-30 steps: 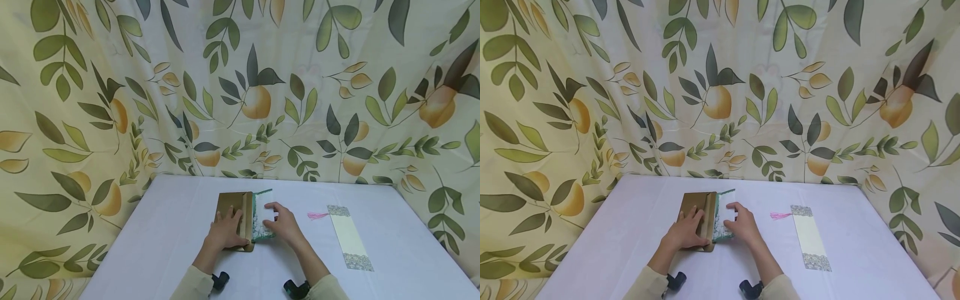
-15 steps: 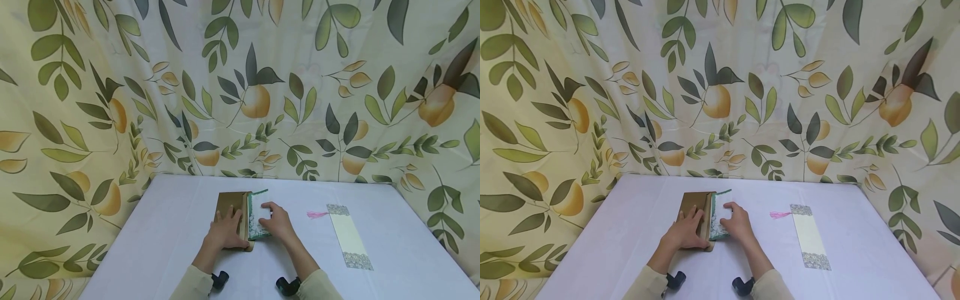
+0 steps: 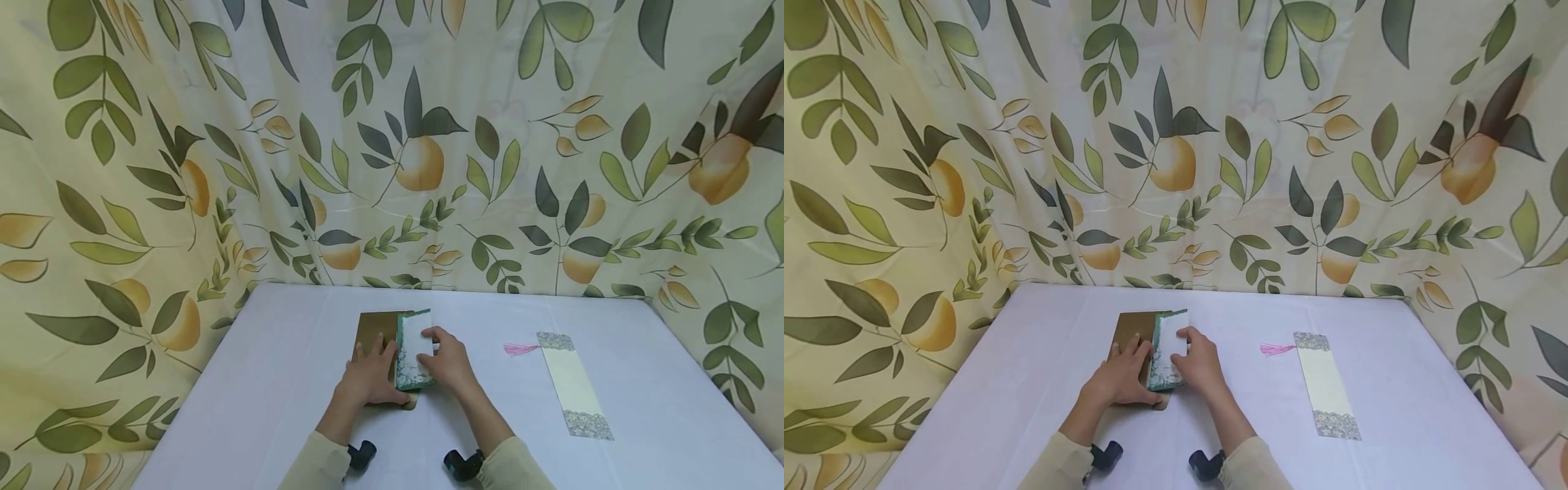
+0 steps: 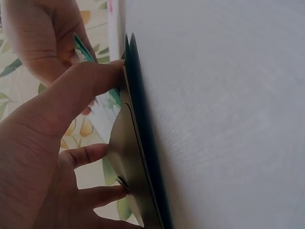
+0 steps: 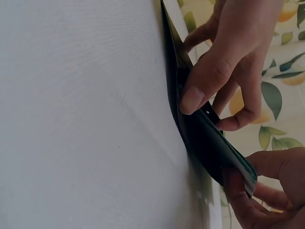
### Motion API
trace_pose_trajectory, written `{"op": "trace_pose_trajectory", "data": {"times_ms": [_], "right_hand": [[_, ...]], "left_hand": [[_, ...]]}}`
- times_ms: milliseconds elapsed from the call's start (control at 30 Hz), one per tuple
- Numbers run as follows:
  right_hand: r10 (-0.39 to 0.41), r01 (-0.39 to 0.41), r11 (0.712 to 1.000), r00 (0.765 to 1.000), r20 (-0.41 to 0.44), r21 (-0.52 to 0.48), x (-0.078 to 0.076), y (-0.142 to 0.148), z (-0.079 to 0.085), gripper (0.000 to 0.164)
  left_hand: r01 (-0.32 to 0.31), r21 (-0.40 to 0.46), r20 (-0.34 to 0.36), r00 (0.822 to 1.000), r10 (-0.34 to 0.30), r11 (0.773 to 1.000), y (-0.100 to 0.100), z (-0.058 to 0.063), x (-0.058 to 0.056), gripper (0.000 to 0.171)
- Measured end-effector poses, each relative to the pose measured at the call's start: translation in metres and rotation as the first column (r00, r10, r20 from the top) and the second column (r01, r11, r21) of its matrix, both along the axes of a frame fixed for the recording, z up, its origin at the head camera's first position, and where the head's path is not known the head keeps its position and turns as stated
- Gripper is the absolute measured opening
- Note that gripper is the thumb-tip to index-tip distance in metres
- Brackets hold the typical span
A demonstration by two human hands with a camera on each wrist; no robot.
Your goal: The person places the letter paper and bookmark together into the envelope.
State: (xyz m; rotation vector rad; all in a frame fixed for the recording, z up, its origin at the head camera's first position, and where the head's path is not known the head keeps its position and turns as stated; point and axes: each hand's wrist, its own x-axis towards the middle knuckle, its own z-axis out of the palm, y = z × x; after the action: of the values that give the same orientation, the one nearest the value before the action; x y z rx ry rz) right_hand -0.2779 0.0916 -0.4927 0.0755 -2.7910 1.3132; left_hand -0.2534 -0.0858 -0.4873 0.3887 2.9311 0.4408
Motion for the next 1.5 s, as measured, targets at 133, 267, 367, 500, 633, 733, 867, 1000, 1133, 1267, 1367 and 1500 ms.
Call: {"op": "trace_pose_trajectory", "data": {"times_ms": [133,267,367,500,633,733,867,1000,1133,1267,1367,1500], "right_hand": [[-0.019,0.019,1.0,1.0,-0.002,-0.02,0.001,-0.002,0.002,0.041],[-0.028,0.028,0.999,1.0,0.013,-0.025,0.0,-0.006,0.004,0.037],[-0.037,0.038,0.999,0.999,0.027,-0.012,0.0,-0.007,0.005,0.036],[-0.05,0.05,0.999,0.998,0.024,0.01,0.0,-0.006,0.006,0.034],[-0.066,0.066,0.998,0.997,0.029,0.012,0.001,-0.005,0.008,0.033],[-0.064,0.064,0.998,0.997,0.043,0.004,0.0,-0.005,0.009,0.033],[-0.049,0.049,0.999,0.997,0.053,0.002,-0.002,-0.007,0.009,0.032],[-0.022,0.022,1.0,0.999,0.042,0.015,-0.003,-0.01,0.007,0.033],[0.02,-0.02,1.0,0.999,0.049,0.009,-0.004,-0.012,0.003,0.034],[0.045,-0.045,0.999,0.997,0.064,0.004,-0.002,-0.015,0.0,0.034],[0.047,-0.047,0.999,0.997,0.061,-0.003,-0.001,-0.018,-0.001,0.035],[0.037,-0.035,0.999,0.997,0.07,-0.026,0.001,-0.021,-0.001,0.036]], "left_hand": [[0.005,0.002,-0.014,1.0,-0.005,1.0,0.001,0.0,-0.001,0.096],[0.008,0.014,-0.015,1.0,-0.008,1.0,0.001,0.0,-0.002,0.093],[0.008,0.03,-0.007,1.0,-0.008,1.0,0.001,0.001,-0.003,0.091],[0.009,0.038,-0.004,1.0,-0.009,0.999,0.001,0.001,-0.005,0.09],[0.009,0.033,-0.006,1.0,-0.009,0.999,0.001,0.002,-0.006,0.093],[0.006,0.036,-0.009,1.0,-0.005,0.999,0.001,0.003,-0.006,0.094],[0.001,0.046,-0.006,1.0,-0.001,0.999,0.002,0.004,-0.006,0.092],[0.004,0.042,-0.005,1.0,-0.004,0.999,0.003,0.005,-0.006,0.087],[0.009,0.04,-0.004,1.0,-0.009,0.999,0.004,0.006,-0.005,0.085],[0.005,0.045,0.004,1.0,-0.006,0.999,0.004,0.005,-0.004,0.085],[-0.007,0.034,0.01,1.0,0.007,0.999,0.002,0.003,-0.002,0.087],[-0.013,0.04,0.006,1.0,0.013,0.999,-0.001,0.001,0.0,0.089]]}}
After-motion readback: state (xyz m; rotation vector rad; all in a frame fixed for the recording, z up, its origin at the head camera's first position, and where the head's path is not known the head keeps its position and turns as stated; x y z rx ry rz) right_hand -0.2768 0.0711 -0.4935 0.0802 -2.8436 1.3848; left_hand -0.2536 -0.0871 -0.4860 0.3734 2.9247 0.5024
